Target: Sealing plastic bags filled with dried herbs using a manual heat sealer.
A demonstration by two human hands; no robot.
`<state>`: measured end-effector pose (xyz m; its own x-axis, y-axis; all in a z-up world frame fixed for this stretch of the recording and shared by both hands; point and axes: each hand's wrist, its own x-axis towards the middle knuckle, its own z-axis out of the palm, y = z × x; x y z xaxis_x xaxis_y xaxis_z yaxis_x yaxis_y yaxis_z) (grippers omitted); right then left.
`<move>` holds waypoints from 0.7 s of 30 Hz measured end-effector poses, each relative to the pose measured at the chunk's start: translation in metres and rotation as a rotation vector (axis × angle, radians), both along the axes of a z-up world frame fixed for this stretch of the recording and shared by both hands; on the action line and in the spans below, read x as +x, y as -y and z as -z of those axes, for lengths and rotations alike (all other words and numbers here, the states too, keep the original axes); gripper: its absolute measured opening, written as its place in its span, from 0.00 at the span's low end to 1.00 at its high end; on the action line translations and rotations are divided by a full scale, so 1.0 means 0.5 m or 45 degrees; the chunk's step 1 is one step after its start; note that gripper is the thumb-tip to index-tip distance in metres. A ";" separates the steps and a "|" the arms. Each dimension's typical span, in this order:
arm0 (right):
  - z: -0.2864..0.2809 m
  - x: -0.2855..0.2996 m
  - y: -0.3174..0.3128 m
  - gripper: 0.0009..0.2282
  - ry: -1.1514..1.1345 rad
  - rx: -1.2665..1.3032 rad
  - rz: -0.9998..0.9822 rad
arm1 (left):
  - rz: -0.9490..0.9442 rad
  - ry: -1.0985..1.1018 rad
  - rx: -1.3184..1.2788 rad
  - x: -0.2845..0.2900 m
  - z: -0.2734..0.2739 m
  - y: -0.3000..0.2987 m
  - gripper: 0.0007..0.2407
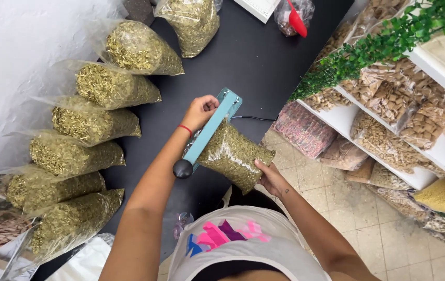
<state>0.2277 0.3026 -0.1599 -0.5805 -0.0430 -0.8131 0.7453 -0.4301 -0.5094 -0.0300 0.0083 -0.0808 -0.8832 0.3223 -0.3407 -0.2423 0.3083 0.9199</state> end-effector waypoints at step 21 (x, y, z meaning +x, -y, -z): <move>-0.159 -0.046 0.038 0.21 0.064 0.014 0.029 | -0.030 0.054 0.333 0.108 -0.126 0.088 0.14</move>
<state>0.2050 0.2837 -0.0803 -0.5395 -0.0209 -0.8417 0.7602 -0.4419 -0.4763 0.0241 -0.0355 -0.0177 -0.8780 0.3842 -0.2853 -0.2868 0.0549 0.9564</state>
